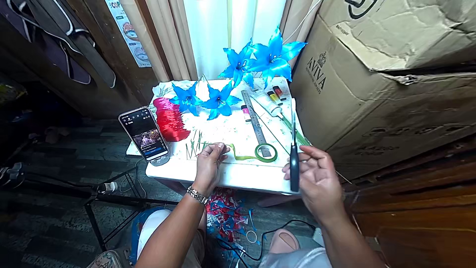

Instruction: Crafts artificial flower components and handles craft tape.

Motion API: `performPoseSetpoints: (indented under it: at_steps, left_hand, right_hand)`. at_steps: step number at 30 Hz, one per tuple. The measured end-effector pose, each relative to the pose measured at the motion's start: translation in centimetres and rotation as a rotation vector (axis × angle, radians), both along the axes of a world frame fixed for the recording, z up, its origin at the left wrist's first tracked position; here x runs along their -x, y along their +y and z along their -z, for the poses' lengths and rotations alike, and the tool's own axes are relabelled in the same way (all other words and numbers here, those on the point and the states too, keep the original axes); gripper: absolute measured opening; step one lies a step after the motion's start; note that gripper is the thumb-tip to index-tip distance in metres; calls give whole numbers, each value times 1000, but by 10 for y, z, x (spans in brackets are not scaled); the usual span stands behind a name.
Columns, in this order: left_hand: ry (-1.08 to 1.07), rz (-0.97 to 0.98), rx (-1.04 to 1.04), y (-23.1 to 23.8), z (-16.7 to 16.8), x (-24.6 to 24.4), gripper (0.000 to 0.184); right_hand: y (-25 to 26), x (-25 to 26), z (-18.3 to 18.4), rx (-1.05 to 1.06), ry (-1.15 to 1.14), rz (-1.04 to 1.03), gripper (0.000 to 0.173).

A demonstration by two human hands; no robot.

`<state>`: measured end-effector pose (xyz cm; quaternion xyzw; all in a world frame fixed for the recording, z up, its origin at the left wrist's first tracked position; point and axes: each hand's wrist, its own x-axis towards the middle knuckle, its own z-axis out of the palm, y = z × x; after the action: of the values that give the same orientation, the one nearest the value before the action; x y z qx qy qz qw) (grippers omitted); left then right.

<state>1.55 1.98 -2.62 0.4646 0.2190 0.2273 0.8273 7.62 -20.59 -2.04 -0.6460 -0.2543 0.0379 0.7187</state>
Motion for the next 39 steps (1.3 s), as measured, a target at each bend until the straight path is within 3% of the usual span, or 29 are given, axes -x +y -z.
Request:
performPoseSetpoints:
  at_steps: [2, 4, 7, 8, 12, 15, 32, 39]
  left_hand:
    - [-1, -7, 10, -1, 0, -1, 12]
    - [-1, -11, 25, -2, -1, -1, 12]
    - [-14, -8, 42, -3, -2, -1, 14]
    - [-22, -5, 47, -3, -2, -1, 13]
    - [-34, -5, 51, -5, -2, 0, 13]
    - [-31, -7, 48, -5, -3, 0, 13]
    - [-43, 16, 93, -8, -3, 2, 12]
    - [-46, 20, 85, -9, -3, 2, 12]
  right_hand:
    - [9, 17, 1, -60, 264, -181, 48]
    - [17, 27, 5, 36, 476, -338, 49]
    - [27, 33, 15, 193, 469, -552, 73]
    - [30, 36, 16, 233, 457, -566, 73]
    - [41, 42, 17, 299, 514, -467, 49]
    - [44, 42, 19, 270, 541, -448, 43]
    - [49, 46, 22, 257, 515, -347, 34]
    - [49, 45, 26, 284, 474, -345, 40]
